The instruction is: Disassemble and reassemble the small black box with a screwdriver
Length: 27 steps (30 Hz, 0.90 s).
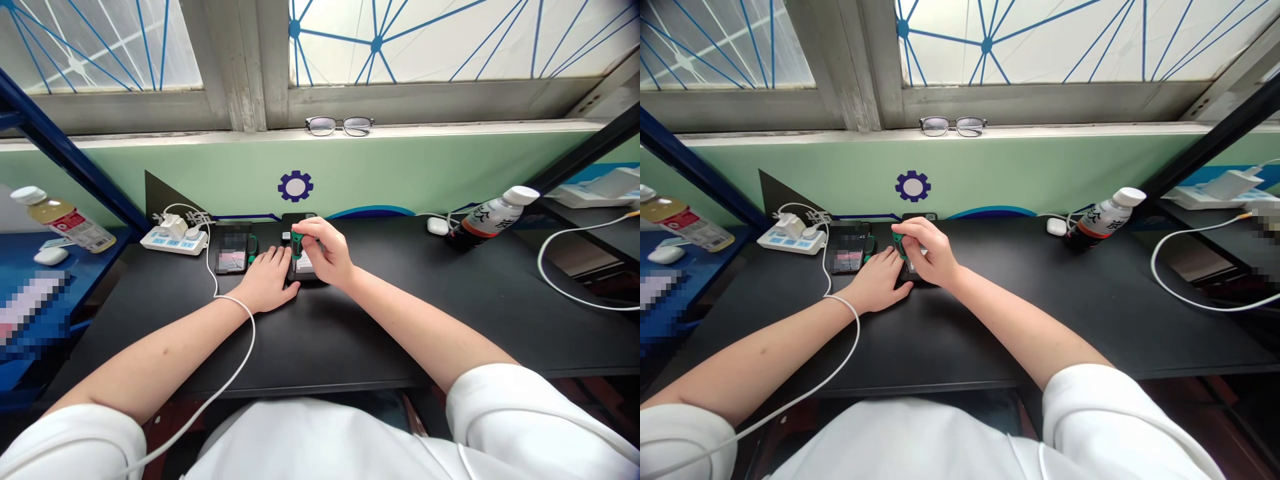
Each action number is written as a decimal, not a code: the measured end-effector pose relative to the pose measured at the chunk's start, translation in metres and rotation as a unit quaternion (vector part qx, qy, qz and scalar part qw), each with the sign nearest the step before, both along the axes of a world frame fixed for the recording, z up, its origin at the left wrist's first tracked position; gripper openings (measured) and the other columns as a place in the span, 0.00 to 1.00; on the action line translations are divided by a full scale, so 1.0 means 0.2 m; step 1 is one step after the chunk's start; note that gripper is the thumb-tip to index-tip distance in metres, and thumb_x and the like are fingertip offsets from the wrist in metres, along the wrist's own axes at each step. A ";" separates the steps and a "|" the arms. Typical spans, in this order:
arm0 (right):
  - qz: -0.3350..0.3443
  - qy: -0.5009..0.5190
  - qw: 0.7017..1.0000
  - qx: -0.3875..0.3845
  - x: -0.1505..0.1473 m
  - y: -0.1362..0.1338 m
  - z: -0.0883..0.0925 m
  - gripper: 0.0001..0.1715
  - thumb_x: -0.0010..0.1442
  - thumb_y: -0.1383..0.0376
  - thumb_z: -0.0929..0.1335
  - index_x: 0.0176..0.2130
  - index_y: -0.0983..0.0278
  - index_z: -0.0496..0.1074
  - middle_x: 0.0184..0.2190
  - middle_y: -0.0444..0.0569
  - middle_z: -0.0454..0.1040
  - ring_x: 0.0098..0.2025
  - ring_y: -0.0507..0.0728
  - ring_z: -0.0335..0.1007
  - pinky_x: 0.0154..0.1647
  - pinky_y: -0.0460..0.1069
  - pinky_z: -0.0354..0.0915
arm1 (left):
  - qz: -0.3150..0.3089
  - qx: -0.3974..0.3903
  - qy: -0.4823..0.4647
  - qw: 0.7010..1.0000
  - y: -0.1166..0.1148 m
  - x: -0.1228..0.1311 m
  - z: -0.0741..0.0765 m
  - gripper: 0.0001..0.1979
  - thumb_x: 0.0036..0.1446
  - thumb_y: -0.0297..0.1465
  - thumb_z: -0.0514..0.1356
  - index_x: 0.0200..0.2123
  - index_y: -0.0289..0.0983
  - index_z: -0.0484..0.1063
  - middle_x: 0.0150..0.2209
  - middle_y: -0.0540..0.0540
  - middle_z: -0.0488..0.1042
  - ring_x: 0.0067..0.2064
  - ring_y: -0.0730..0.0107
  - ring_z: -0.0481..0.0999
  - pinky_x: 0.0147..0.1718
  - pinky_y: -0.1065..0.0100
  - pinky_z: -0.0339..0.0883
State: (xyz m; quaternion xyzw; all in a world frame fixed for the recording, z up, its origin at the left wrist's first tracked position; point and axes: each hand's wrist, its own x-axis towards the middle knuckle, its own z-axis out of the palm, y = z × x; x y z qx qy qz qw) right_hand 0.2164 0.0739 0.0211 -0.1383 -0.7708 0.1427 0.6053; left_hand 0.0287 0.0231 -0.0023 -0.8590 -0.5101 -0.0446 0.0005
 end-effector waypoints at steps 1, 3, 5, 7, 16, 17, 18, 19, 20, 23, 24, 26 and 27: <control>-0.009 0.006 1.000 0.001 0.00 0.00 0.01 0.11 0.76 0.61 0.66 0.54 0.57 0.76 0.43 0.51 0.78 0.40 0.56 0.77 0.38 0.54 0.77 | -0.002 0.001 -0.003 1.000 0.00 0.00 0.00 0.37 0.69 0.46 0.57 0.71 0.28 0.60 0.71 0.27 0.68 0.73 0.33 0.65 0.69 0.42 0.61; -0.019 0.029 0.999 -0.010 0.00 0.00 0.01 0.09 0.71 0.60 0.72 0.50 0.57 0.75 0.41 0.48 0.76 0.37 0.54 0.74 0.36 0.52 0.75 | -0.006 0.001 -0.006 1.000 0.01 0.00 -0.01 0.36 0.69 0.46 0.57 0.71 0.28 0.61 0.71 0.26 0.68 0.72 0.34 0.65 0.69 0.42 0.62; -0.001 0.060 0.997 -0.047 -0.01 0.01 0.01 0.12 0.67 0.59 0.76 0.47 0.56 0.73 0.44 0.48 0.76 0.40 0.54 0.76 0.38 0.52 0.76 | -0.008 0.001 -0.007 1.000 0.01 0.00 0.00 0.35 0.69 0.46 0.57 0.70 0.27 0.62 0.70 0.25 0.68 0.72 0.34 0.66 0.69 0.42 0.62; 0.037 0.079 0.990 -0.106 -0.02 0.01 0.00 0.16 0.65 0.58 0.78 0.45 0.56 0.70 0.51 0.49 0.78 0.46 0.55 0.80 0.42 0.52 0.78 | -0.009 0.002 -0.012 1.000 0.01 0.00 0.00 0.35 0.68 0.45 0.58 0.69 0.28 0.62 0.70 0.24 0.68 0.72 0.34 0.66 0.68 0.41 0.63; 0.019 0.015 0.999 -0.033 -0.02 -0.02 0.00 0.12 0.73 0.55 0.70 0.52 0.57 0.77 0.52 0.57 0.83 0.55 0.63 0.82 0.53 0.62 0.81 | -0.006 -0.008 -0.022 1.000 0.00 0.00 0.02 0.32 0.68 0.44 0.59 0.67 0.31 0.65 0.67 0.27 0.71 0.70 0.36 0.68 0.67 0.43 0.64; 0.011 0.009 1.000 -0.009 -0.02 -0.03 0.01 0.13 0.75 0.57 0.68 0.54 0.56 0.78 0.52 0.57 0.82 0.55 0.63 0.81 0.54 0.62 0.80 | -0.009 -0.006 -0.022 1.000 0.00 0.00 0.02 0.32 0.68 0.44 0.59 0.68 0.32 0.65 0.68 0.28 0.71 0.71 0.37 0.68 0.67 0.42 0.64; 0.003 0.005 1.000 0.006 -0.01 -0.03 0.01 0.15 0.76 0.59 0.66 0.56 0.56 0.79 0.51 0.56 0.80 0.54 0.63 0.80 0.53 0.62 0.80 | -0.010 -0.004 -0.021 1.000 0.00 0.00 0.02 0.32 0.68 0.44 0.59 0.68 0.33 0.64 0.68 0.28 0.71 0.71 0.36 0.67 0.68 0.41 0.63; -0.003 0.003 1.000 0.009 -0.01 -0.02 0.02 0.16 0.76 0.60 0.65 0.58 0.55 0.79 0.50 0.55 0.78 0.52 0.61 0.79 0.51 0.61 0.79 | -0.010 -0.003 -0.018 1.000 0.00 0.00 0.01 0.33 0.68 0.45 0.59 0.69 0.32 0.64 0.69 0.28 0.70 0.72 0.36 0.66 0.68 0.41 0.62; -0.005 0.002 1.000 0.004 -0.01 -0.02 0.02 0.18 0.76 0.61 0.65 0.59 0.53 0.79 0.48 0.53 0.76 0.50 0.60 0.77 0.49 0.59 0.79 | -0.007 -0.002 -0.013 1.000 0.00 0.00 0.01 0.33 0.69 0.45 0.58 0.69 0.31 0.63 0.69 0.28 0.70 0.72 0.34 0.66 0.69 0.41 0.61; 0.011 0.005 0.999 -0.034 0.01 -0.01 0.03 0.21 0.77 0.63 0.63 0.61 0.50 0.79 0.44 0.49 0.68 0.45 0.57 0.72 0.45 0.57 0.77 | 0.002 0.001 0.003 1.000 0.00 0.00 0.01 0.35 0.69 0.47 0.58 0.69 0.29 0.63 0.68 0.26 0.70 0.74 0.33 0.64 0.70 0.42 0.61; 0.020 0.003 0.999 -0.049 0.01 0.00 0.03 0.21 0.77 0.63 0.62 0.60 0.50 0.79 0.43 0.49 0.67 0.45 0.57 0.71 0.46 0.57 0.77 | 0.004 0.002 0.007 1.000 0.00 0.00 0.00 0.35 0.70 0.47 0.57 0.69 0.30 0.64 0.68 0.27 0.70 0.74 0.33 0.64 0.70 0.43 0.61; 0.037 -0.004 0.996 -0.077 0.01 0.01 0.03 0.20 0.78 0.62 0.62 0.59 0.51 0.79 0.42 0.49 0.67 0.45 0.57 0.71 0.46 0.57 0.77 | 0.007 0.002 0.011 1.000 0.00 0.00 0.00 0.34 0.70 0.47 0.57 0.69 0.31 0.65 0.69 0.28 0.70 0.74 0.33 0.64 0.70 0.44 0.62; 0.042 -0.004 0.995 -0.092 0.01 0.02 0.03 0.18 0.77 0.61 0.63 0.58 0.52 0.80 0.42 0.49 0.68 0.45 0.57 0.71 0.46 0.57 0.78 | 0.008 0.001 0.011 1.000 0.00 0.00 0.00 0.33 0.70 0.47 0.57 0.68 0.31 0.65 0.70 0.28 0.69 0.74 0.33 0.64 0.70 0.44 0.62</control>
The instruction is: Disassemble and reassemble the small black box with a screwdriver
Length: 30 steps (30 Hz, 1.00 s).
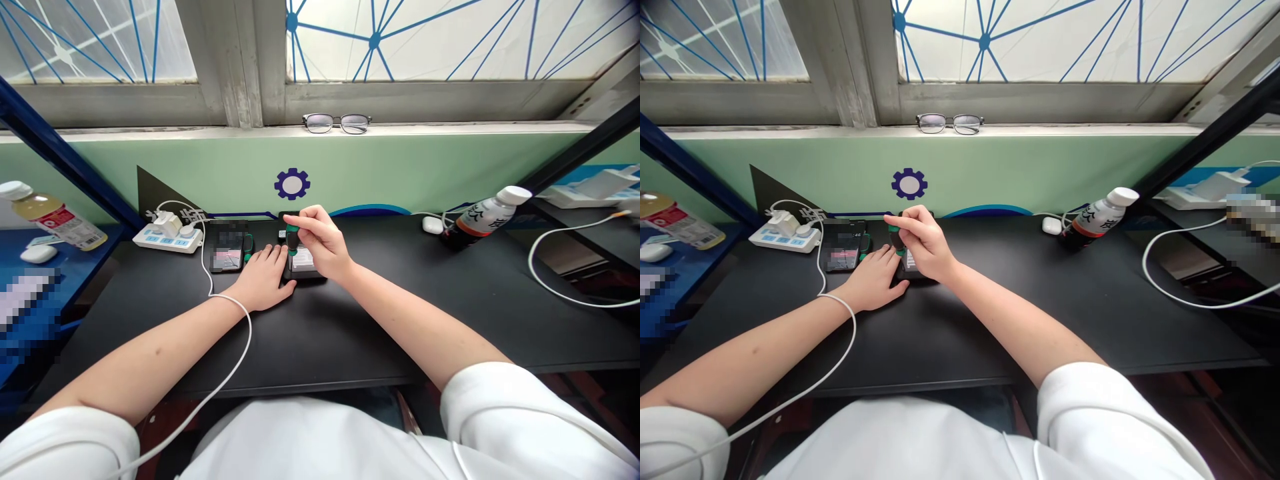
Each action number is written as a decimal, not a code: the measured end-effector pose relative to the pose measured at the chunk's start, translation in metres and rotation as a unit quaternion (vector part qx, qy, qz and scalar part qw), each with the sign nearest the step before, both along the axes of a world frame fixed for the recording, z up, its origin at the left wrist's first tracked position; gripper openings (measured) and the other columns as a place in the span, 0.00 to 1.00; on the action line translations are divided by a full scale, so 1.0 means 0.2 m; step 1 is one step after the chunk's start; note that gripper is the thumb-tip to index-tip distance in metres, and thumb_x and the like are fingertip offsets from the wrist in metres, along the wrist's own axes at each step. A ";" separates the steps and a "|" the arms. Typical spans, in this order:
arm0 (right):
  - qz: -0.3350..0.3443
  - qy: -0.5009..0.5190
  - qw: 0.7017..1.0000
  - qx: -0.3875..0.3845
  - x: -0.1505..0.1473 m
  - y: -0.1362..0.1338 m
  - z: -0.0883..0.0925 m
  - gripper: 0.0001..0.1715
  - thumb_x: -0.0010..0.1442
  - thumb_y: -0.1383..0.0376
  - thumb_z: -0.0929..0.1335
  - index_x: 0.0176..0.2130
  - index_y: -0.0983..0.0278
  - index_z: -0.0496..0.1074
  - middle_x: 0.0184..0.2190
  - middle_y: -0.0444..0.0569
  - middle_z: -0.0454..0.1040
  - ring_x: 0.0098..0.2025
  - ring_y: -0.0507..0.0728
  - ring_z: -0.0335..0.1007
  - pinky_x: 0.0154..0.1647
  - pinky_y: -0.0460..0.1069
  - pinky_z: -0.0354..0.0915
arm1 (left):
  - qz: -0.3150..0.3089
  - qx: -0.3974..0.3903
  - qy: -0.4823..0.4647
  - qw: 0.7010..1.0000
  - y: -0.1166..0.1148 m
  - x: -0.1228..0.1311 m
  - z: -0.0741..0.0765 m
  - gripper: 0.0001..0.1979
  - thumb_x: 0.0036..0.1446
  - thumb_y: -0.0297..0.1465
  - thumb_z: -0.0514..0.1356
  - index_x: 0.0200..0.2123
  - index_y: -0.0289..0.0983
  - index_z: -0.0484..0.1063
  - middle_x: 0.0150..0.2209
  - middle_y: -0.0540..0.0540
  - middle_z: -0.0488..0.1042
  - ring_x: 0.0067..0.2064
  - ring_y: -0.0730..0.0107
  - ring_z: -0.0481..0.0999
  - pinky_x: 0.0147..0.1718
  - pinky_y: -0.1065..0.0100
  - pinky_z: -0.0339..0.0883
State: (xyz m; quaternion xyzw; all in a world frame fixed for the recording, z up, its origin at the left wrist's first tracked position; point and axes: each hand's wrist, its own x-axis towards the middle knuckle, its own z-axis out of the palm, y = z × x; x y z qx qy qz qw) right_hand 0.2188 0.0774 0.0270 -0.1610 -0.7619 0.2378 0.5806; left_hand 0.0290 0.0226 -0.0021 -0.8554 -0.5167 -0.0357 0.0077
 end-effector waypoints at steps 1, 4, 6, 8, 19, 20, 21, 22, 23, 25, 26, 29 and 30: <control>0.003 0.003 1.000 -0.015 0.00 0.01 0.00 0.16 0.76 0.59 0.65 0.57 0.53 0.80 0.42 0.49 0.68 0.44 0.57 0.71 0.46 0.57 0.78 | 0.001 0.000 0.000 1.000 0.00 0.00 0.00 0.33 0.70 0.47 0.57 0.68 0.31 0.65 0.71 0.28 0.68 0.74 0.33 0.64 0.70 0.44 0.62; 0.021 0.028 0.996 -0.080 -0.02 0.01 0.00 0.14 0.71 0.53 0.72 0.53 0.56 0.77 0.50 0.52 0.71 0.47 0.57 0.75 0.46 0.56 0.80 | -0.004 0.000 -0.006 1.000 0.00 0.00 0.00 0.33 0.69 0.47 0.57 0.67 0.30 0.65 0.71 0.26 0.68 0.74 0.32 0.64 0.70 0.42 0.62; 0.059 0.036 0.989 -0.129 -0.03 -0.01 0.00 0.17 0.70 0.51 0.73 0.50 0.57 0.72 0.62 0.56 0.69 0.51 0.57 0.79 0.48 0.56 0.81 | -0.009 0.000 -0.014 1.000 0.00 0.00 0.00 0.33 0.69 0.47 0.58 0.68 0.31 0.64 0.70 0.27 0.69 0.73 0.33 0.65 0.69 0.42 0.63; 0.094 0.035 0.982 -0.160 -0.03 -0.02 0.00 0.18 0.69 0.50 0.74 0.48 0.57 0.68 0.67 0.57 0.69 0.51 0.57 0.81 0.50 0.56 0.82 | -0.014 -0.003 -0.021 1.000 0.01 0.00 0.00 0.33 0.68 0.46 0.58 0.68 0.32 0.64 0.69 0.28 0.69 0.72 0.35 0.66 0.68 0.42 0.64; -0.007 0.001 0.999 -0.035 0.01 -0.01 0.04 0.20 0.75 0.48 0.67 0.51 0.58 0.80 0.44 0.52 0.81 0.44 0.58 0.78 0.42 0.55 0.77 | 0.001 -0.007 0.002 1.000 0.00 0.00 0.00 0.35 0.70 0.48 0.56 0.69 0.29 0.63 0.71 0.26 0.67 0.75 0.32 0.63 0.71 0.42 0.60; -0.007 -0.001 0.999 -0.035 0.01 -0.01 0.04 0.20 0.75 0.48 0.66 0.52 0.57 0.80 0.45 0.52 0.80 0.44 0.58 0.78 0.43 0.55 0.77 | 0.001 -0.009 0.005 1.000 0.00 0.00 0.01 0.35 0.70 0.48 0.56 0.69 0.29 0.64 0.71 0.26 0.68 0.75 0.32 0.63 0.71 0.42 0.60; -0.006 -0.003 0.999 -0.041 0.01 -0.01 0.03 0.20 0.76 0.49 0.66 0.53 0.57 0.81 0.46 0.52 0.79 0.44 0.57 0.77 0.42 0.55 0.77 | 0.002 -0.011 0.008 1.000 0.00 0.01 0.01 0.34 0.70 0.48 0.56 0.69 0.29 0.64 0.71 0.26 0.68 0.75 0.32 0.62 0.71 0.42 0.60; -0.003 -0.004 0.999 -0.050 0.01 -0.01 0.03 0.20 0.76 0.49 0.65 0.53 0.56 0.81 0.46 0.52 0.78 0.42 0.57 0.76 0.41 0.56 0.77 | 0.001 -0.012 0.011 1.000 0.00 0.01 0.02 0.34 0.70 0.48 0.56 0.68 0.29 0.65 0.70 0.25 0.68 0.75 0.31 0.62 0.71 0.42 0.61; 0.001 -0.004 0.998 -0.059 0.01 -0.01 0.03 0.20 0.76 0.50 0.65 0.54 0.56 0.81 0.47 0.52 0.77 0.39 0.56 0.75 0.40 0.55 0.77 | 0.001 -0.012 0.012 1.000 0.00 0.01 0.02 0.34 0.70 0.48 0.56 0.68 0.29 0.65 0.70 0.25 0.68 0.75 0.31 0.62 0.70 0.42 0.61; 0.012 0.002 0.997 -0.070 0.00 0.00 0.02 0.17 0.75 0.52 0.66 0.53 0.56 0.80 0.45 0.51 0.76 0.38 0.55 0.73 0.39 0.55 0.76 | -0.001 -0.010 0.010 1.000 0.00 0.00 0.02 0.33 0.70 0.47 0.56 0.68 0.30 0.65 0.70 0.26 0.69 0.75 0.31 0.63 0.70 0.41 0.61; 0.015 0.006 0.997 -0.072 0.00 0.00 0.01 0.16 0.75 0.52 0.67 0.52 0.56 0.79 0.44 0.50 0.76 0.38 0.55 0.73 0.40 0.55 0.76 | -0.002 -0.009 0.007 1.000 0.00 0.00 0.01 0.33 0.70 0.47 0.56 0.68 0.31 0.65 0.70 0.27 0.69 0.75 0.32 0.63 0.70 0.41 0.61; 0.022 0.016 0.996 -0.080 -0.01 0.00 0.01 0.14 0.71 0.51 0.71 0.49 0.57 0.76 0.47 0.51 0.74 0.44 0.56 0.75 0.43 0.55 0.78 | -0.005 -0.005 -0.006 1.000 0.00 0.00 0.00 0.33 0.69 0.47 0.57 0.69 0.32 0.64 0.69 0.28 0.70 0.74 0.33 0.64 0.70 0.41 0.61; 0.031 0.020 0.995 -0.094 -0.01 0.00 0.01 0.16 0.70 0.50 0.73 0.48 0.57 0.73 0.51 0.52 0.74 0.47 0.57 0.77 0.45 0.55 0.79 | -0.008 -0.005 -0.012 1.000 0.01 0.00 0.00 0.34 0.69 0.47 0.57 0.69 0.32 0.64 0.70 0.28 0.69 0.74 0.33 0.64 0.69 0.41 0.62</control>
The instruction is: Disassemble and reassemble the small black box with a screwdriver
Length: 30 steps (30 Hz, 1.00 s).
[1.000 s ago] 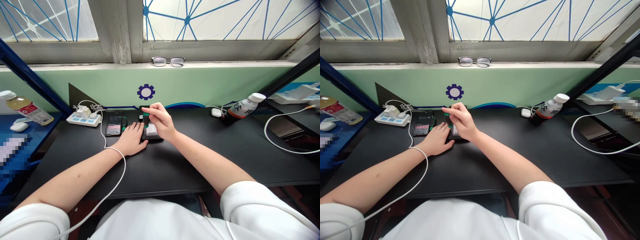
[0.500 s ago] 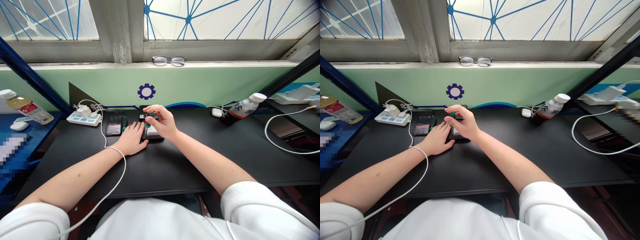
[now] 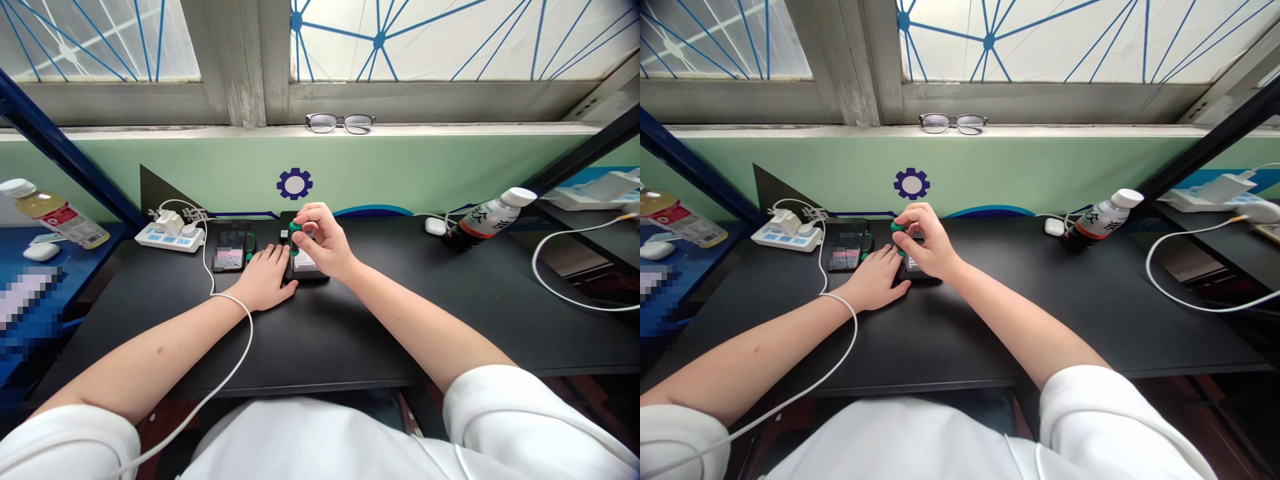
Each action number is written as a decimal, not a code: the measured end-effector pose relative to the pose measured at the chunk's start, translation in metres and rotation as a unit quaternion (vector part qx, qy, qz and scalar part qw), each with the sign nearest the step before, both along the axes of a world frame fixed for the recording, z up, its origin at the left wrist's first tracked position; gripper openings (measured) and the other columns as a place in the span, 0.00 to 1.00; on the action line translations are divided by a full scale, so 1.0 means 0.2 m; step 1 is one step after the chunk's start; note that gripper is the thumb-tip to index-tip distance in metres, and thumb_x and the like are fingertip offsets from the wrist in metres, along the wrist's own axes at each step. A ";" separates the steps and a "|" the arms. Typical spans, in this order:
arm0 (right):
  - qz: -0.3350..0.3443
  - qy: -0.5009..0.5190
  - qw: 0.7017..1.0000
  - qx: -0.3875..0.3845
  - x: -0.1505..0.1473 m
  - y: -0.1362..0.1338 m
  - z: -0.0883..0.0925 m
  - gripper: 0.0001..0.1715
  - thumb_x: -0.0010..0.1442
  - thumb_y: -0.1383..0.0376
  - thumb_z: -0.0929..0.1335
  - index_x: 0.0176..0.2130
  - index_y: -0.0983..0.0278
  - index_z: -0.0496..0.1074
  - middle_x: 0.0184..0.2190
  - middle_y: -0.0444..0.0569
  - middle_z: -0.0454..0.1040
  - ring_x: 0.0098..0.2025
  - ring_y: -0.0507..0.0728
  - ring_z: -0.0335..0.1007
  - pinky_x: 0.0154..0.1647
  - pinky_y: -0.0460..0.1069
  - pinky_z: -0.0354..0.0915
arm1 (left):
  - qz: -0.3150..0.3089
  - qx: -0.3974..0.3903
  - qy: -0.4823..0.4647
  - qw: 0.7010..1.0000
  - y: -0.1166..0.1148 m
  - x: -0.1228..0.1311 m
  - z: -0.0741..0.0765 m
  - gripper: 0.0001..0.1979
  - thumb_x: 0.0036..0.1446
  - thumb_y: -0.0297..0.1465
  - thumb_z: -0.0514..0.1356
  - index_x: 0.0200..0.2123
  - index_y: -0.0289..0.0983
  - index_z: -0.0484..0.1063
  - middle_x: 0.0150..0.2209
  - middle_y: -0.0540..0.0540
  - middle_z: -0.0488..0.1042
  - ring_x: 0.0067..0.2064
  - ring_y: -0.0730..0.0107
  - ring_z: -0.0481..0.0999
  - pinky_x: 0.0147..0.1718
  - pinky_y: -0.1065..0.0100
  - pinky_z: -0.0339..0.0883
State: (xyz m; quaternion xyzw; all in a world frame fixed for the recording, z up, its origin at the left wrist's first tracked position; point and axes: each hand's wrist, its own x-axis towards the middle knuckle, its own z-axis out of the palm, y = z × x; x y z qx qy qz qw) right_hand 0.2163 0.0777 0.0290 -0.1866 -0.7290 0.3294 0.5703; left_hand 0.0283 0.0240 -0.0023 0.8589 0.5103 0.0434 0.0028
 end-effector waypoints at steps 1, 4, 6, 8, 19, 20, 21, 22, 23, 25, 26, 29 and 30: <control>0.013 0.004 1.000 -0.019 0.00 0.00 0.00 0.17 0.68 0.49 0.74 0.46 0.57 0.71 0.56 0.54 0.73 0.50 0.58 0.78 0.47 0.56 0.80 | -0.003 0.000 -0.006 1.000 0.00 0.00 0.00 0.34 0.69 0.47 0.57 0.69 0.31 0.63 0.70 0.28 0.69 0.73 0.34 0.65 0.69 0.41 0.62; 0.057 0.014 0.995 -0.078 -0.01 -0.02 0.00 0.22 0.65 0.49 0.76 0.44 0.56 0.65 0.64 0.55 0.74 0.52 0.58 0.82 0.53 0.58 0.81 | -0.010 0.001 -0.018 1.000 0.00 0.00 0.00 0.34 0.68 0.46 0.58 0.69 0.32 0.62 0.70 0.28 0.68 0.72 0.36 0.66 0.68 0.42 0.63; 0.048 0.016 0.996 -0.077 -0.01 -0.03 0.00 0.23 0.64 0.49 0.77 0.43 0.57 0.65 0.59 0.54 0.79 0.48 0.57 0.84 0.52 0.58 0.81 | -0.008 0.000 -0.016 1.000 0.00 0.00 0.00 0.33 0.68 0.46 0.58 0.69 0.32 0.63 0.70 0.27 0.68 0.72 0.36 0.65 0.67 0.42 0.64; 0.005 0.008 0.999 -0.041 0.00 -0.02 0.00 0.22 0.63 0.50 0.78 0.44 0.57 0.69 0.52 0.52 0.84 0.47 0.58 0.84 0.52 0.57 0.79 | -0.004 -0.001 -0.009 1.000 0.00 0.00 0.01 0.34 0.68 0.45 0.58 0.69 0.30 0.63 0.70 0.26 0.68 0.73 0.35 0.64 0.68 0.42 0.63; 0.004 0.004 0.999 0.047 0.04 0.00 0.01 0.16 0.74 0.59 0.66 0.53 0.53 0.83 0.45 0.50 0.75 0.44 0.57 0.76 0.46 0.56 0.77 | 0.009 -0.003 0.026 1.000 -0.01 0.01 0.01 0.35 0.71 0.48 0.55 0.70 0.27 0.63 0.72 0.25 0.66 0.75 0.31 0.62 0.71 0.42 0.61; 0.012 0.008 0.999 0.042 0.04 0.00 0.01 0.17 0.74 0.61 0.66 0.54 0.53 0.83 0.44 0.49 0.74 0.43 0.56 0.75 0.45 0.56 0.77 | 0.008 -0.003 0.024 1.000 -0.01 0.01 0.01 0.36 0.70 0.48 0.56 0.70 0.27 0.63 0.72 0.25 0.66 0.75 0.31 0.63 0.71 0.42 0.61; 0.015 0.007 0.999 0.036 0.04 0.00 0.00 0.18 0.73 0.62 0.66 0.54 0.52 0.83 0.43 0.49 0.72 0.42 0.56 0.74 0.44 0.56 0.77 | 0.008 -0.002 0.022 1.000 -0.01 0.01 0.01 0.36 0.70 0.48 0.56 0.69 0.27 0.63 0.72 0.25 0.66 0.75 0.31 0.63 0.71 0.42 0.61; 0.013 0.003 0.999 0.030 0.04 0.01 0.00 0.18 0.73 0.64 0.66 0.54 0.52 0.83 0.42 0.48 0.71 0.41 0.56 0.73 0.44 0.56 0.77 | 0.008 -0.001 0.020 1.000 -0.01 0.01 0.01 0.35 0.70 0.47 0.56 0.69 0.27 0.64 0.72 0.25 0.66 0.75 0.31 0.63 0.71 0.42 0.61; 0.008 -0.004 1.000 0.026 0.04 0.01 0.00 0.18 0.73 0.64 0.66 0.54 0.53 0.82 0.41 0.48 0.71 0.41 0.56 0.72 0.43 0.56 0.77 | 0.008 -0.001 0.020 1.000 -0.01 0.01 0.01 0.35 0.70 0.47 0.56 0.70 0.28 0.64 0.73 0.26 0.66 0.75 0.32 0.63 0.71 0.42 0.61; -0.008 -0.020 0.999 0.029 0.04 0.02 0.00 0.17 0.73 0.64 0.66 0.54 0.54 0.81 0.41 0.49 0.70 0.42 0.57 0.72 0.44 0.57 0.77 | 0.011 -0.002 0.023 1.000 -0.01 0.01 0.01 0.35 0.70 0.47 0.56 0.70 0.29 0.64 0.73 0.26 0.66 0.75 0.33 0.62 0.71 0.43 0.60; -0.016 -0.024 0.999 0.037 0.04 0.02 -0.01 0.15 0.72 0.63 0.67 0.54 0.54 0.81 0.42 0.49 0.70 0.44 0.58 0.72 0.45 0.57 0.77 | 0.011 -0.003 0.024 1.000 -0.01 0.01 0.01 0.35 0.70 0.47 0.56 0.70 0.29 0.64 0.73 0.27 0.66 0.75 0.34 0.62 0.71 0.43 0.60; -0.010 -0.008 0.999 0.033 0.02 0.01 -0.01 0.11 0.70 0.60 0.72 0.52 0.55 0.77 0.55 0.54 0.70 0.53 0.60 0.75 0.51 0.59 0.79 | 0.010 -0.005 0.022 1.000 -0.01 0.01 0.02 0.35 0.70 0.46 0.57 0.70 0.29 0.63 0.72 0.26 0.67 0.75 0.34 0.63 0.71 0.42 0.60; 0.007 0.001 1.000 0.015 0.02 0.00 -0.01 0.11 0.70 0.58 0.73 0.51 0.55 0.75 0.60 0.55 0.68 0.54 0.60 0.76 0.52 0.59 0.80 | 0.007 -0.005 0.018 1.000 -0.01 0.01 0.02 0.35 0.70 0.46 0.57 0.70 0.28 0.63 0.71 0.26 0.67 0.75 0.34 0.63 0.71 0.42 0.60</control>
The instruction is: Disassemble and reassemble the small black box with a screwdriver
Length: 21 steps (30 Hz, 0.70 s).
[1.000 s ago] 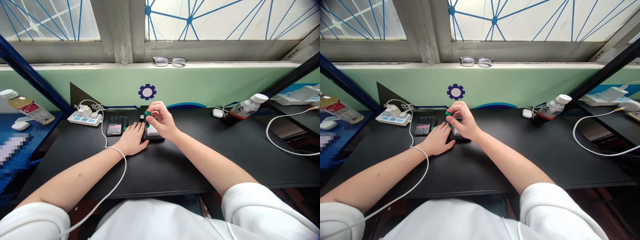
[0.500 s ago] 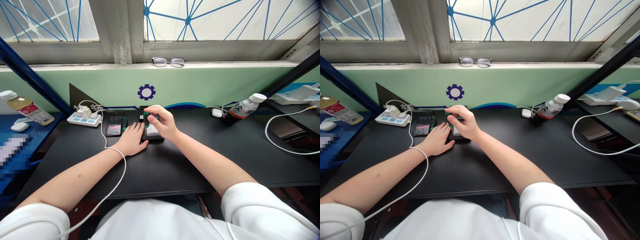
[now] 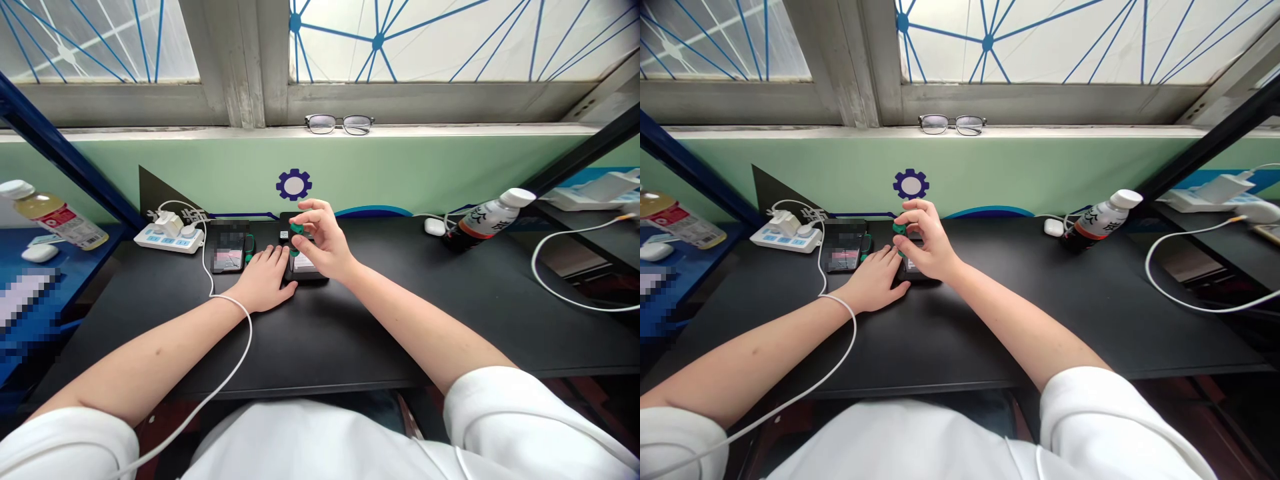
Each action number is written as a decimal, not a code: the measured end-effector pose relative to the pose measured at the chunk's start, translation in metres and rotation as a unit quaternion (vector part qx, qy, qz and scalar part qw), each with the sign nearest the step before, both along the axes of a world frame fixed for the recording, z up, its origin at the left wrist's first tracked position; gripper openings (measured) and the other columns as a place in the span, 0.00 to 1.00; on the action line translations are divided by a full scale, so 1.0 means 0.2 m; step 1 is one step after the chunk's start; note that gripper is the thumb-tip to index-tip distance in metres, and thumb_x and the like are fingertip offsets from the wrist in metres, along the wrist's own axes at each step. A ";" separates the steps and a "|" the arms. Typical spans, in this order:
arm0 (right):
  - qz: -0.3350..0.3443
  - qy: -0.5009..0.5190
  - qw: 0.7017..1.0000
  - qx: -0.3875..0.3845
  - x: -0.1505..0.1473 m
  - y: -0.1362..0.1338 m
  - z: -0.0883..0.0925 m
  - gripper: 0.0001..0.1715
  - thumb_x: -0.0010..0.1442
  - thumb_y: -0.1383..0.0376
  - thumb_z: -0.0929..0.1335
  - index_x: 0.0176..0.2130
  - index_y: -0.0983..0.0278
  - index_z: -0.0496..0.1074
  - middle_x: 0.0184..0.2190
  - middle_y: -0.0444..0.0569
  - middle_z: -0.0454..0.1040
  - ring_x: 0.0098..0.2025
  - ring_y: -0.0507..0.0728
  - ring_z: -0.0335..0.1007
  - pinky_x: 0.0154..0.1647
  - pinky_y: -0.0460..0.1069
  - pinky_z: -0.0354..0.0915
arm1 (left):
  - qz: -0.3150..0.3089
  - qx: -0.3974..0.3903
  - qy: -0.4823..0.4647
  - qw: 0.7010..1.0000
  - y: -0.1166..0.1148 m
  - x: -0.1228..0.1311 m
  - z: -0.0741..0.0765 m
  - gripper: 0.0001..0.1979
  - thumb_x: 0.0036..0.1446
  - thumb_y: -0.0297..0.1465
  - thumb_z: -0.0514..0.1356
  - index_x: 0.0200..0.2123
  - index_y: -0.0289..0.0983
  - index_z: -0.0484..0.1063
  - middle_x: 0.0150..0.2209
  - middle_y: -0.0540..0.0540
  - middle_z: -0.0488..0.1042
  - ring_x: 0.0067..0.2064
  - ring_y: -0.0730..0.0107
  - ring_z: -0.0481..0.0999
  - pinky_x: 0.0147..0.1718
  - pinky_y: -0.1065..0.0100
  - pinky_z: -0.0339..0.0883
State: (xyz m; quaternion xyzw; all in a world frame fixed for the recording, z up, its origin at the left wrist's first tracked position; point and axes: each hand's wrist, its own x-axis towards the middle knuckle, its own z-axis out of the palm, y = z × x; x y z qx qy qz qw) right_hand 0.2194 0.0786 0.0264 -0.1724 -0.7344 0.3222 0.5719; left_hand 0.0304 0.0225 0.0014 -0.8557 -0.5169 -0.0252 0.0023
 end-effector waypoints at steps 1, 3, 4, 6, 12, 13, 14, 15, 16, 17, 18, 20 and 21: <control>0.021 0.008 0.999 -0.022 -0.01 -0.01 0.00 0.12 0.69 0.56 0.74 0.50 0.56 0.73 0.65 0.55 0.66 0.53 0.60 0.79 0.53 0.60 0.81 | -0.003 0.000 -0.004 1.000 0.00 0.00 0.00 0.35 0.69 0.46 0.58 0.70 0.28 0.63 0.71 0.26 0.67 0.74 0.34 0.64 0.70 0.42 0.61; 0.052 0.012 0.997 -0.059 -0.02 -0.02 -0.01 0.16 0.68 0.53 0.76 0.47 0.56 0.70 0.72 0.56 0.63 0.48 0.57 0.83 0.52 0.60 0.83 | -0.008 0.000 -0.011 1.000 0.00 0.00 0.01 0.33 0.69 0.45 0.58 0.68 0.29 0.64 0.70 0.26 0.68 0.74 0.35 0.64 0.69 0.43 0.63; 0.052 0.009 0.997 -0.063 -0.02 -0.02 -0.01 0.18 0.67 0.52 0.76 0.47 0.56 0.69 0.73 0.57 0.63 0.45 0.56 0.83 0.51 0.60 0.84 | -0.009 0.000 -0.014 1.000 0.00 0.00 0.01 0.32 0.69 0.45 0.58 0.67 0.29 0.65 0.69 0.26 0.69 0.73 0.35 0.65 0.68 0.43 0.64; 0.017 -0.003 0.999 -0.027 -0.02 -0.03 -0.01 0.20 0.65 0.50 0.77 0.46 0.56 0.70 0.70 0.57 0.70 0.45 0.58 0.84 0.48 0.60 0.84 | -0.010 -0.001 -0.020 1.000 0.00 0.00 0.01 0.30 0.69 0.44 0.58 0.66 0.29 0.67 0.67 0.26 0.71 0.71 0.35 0.67 0.66 0.43 0.65; -0.053 -0.045 0.991 0.118 0.01 -0.02 -0.01 0.14 0.77 0.56 0.66 0.56 0.56 0.77 0.56 0.55 0.83 0.59 0.63 0.82 0.53 0.60 0.81 | -0.008 0.002 -0.013 1.000 0.00 0.00 -0.01 0.33 0.70 0.45 0.58 0.68 0.28 0.65 0.68 0.26 0.71 0.74 0.31 0.63 0.69 0.40 0.61; -0.050 -0.053 0.991 0.115 0.01 -0.02 -0.01 0.16 0.78 0.58 0.64 0.57 0.56 0.76 0.54 0.54 0.84 0.56 0.62 0.82 0.53 0.60 0.80 | -0.006 -0.001 -0.008 1.000 0.00 0.00 -0.01 0.34 0.70 0.46 0.58 0.68 0.27 0.65 0.68 0.26 0.71 0.74 0.31 0.63 0.70 0.41 0.61; -0.050 -0.059 0.990 0.115 0.01 -0.02 -0.01 0.16 0.78 0.59 0.63 0.58 0.55 0.76 0.52 0.53 0.85 0.53 0.61 0.83 0.52 0.60 0.80 | -0.003 -0.003 -0.005 1.000 0.00 0.00 -0.01 0.34 0.70 0.46 0.58 0.68 0.27 0.65 0.67 0.26 0.71 0.74 0.31 0.63 0.70 0.41 0.60; -0.051 -0.060 0.990 0.119 0.01 -0.02 -0.01 0.17 0.78 0.61 0.63 0.59 0.55 0.76 0.49 0.52 0.85 0.50 0.60 0.83 0.51 0.59 0.80 | -0.001 -0.005 -0.005 1.000 0.00 0.00 -0.02 0.34 0.70 0.46 0.58 0.68 0.27 0.66 0.67 0.26 0.72 0.74 0.31 0.63 0.71 0.42 0.60; -0.055 -0.057 0.988 0.129 0.01 -0.01 -0.02 0.16 0.78 0.61 0.63 0.59 0.55 0.76 0.47 0.52 0.84 0.48 0.59 0.82 0.49 0.58 0.79 | -0.002 -0.005 -0.007 1.000 0.00 0.00 -0.02 0.33 0.70 0.46 0.58 0.68 0.28 0.66 0.67 0.27 0.72 0.74 0.32 0.63 0.71 0.42 0.60; -0.064 -0.051 0.987 0.141 0.00 -0.01 -0.02 0.15 0.77 0.62 0.65 0.58 0.55 0.76 0.46 0.51 0.83 0.46 0.58 0.80 0.47 0.57 0.79 | -0.004 -0.004 -0.012 1.000 0.00 -0.01 -0.02 0.33 0.70 0.46 0.58 0.68 0.29 0.65 0.67 0.27 0.72 0.74 0.32 0.63 0.70 0.41 0.60; -0.074 -0.044 0.985 0.151 -0.01 -0.01 -0.02 0.14 0.75 0.61 0.67 0.57 0.54 0.76 0.45 0.50 0.81 0.45 0.58 0.79 0.45 0.56 0.78 | -0.007 -0.002 -0.019 1.000 0.00 -0.01 -0.01 0.33 0.69 0.46 0.58 0.68 0.30 0.65 0.68 0.28 0.71 0.74 0.33 0.64 0.70 0.41 0.61; -0.095 -0.043 0.982 0.159 -0.02 0.00 -0.03 0.14 0.72 0.59 0.71 0.56 0.54 0.75 0.43 0.49 0.78 0.43 0.57 0.76 0.41 0.54 0.77 | -0.011 -0.001 -0.032 0.999 0.00 -0.01 0.00 0.32 0.69 0.45 0.59 0.68 0.31 0.66 0.68 0.28 0.71 0.72 0.35 0.66 0.68 0.41 0.63; -0.101 -0.050 0.981 0.156 -0.02 0.00 -0.03 0.15 0.70 0.58 0.73 0.56 0.54 0.75 0.43 0.49 0.76 0.42 0.57 0.74 0.40 0.54 0.77 | -0.011 -0.002 -0.035 0.999 0.00 -0.01 0.00 0.32 0.69 0.45 0.59 0.68 0.30 0.66 0.68 0.27 0.72 0.72 0.35 0.67 0.68 0.41 0.64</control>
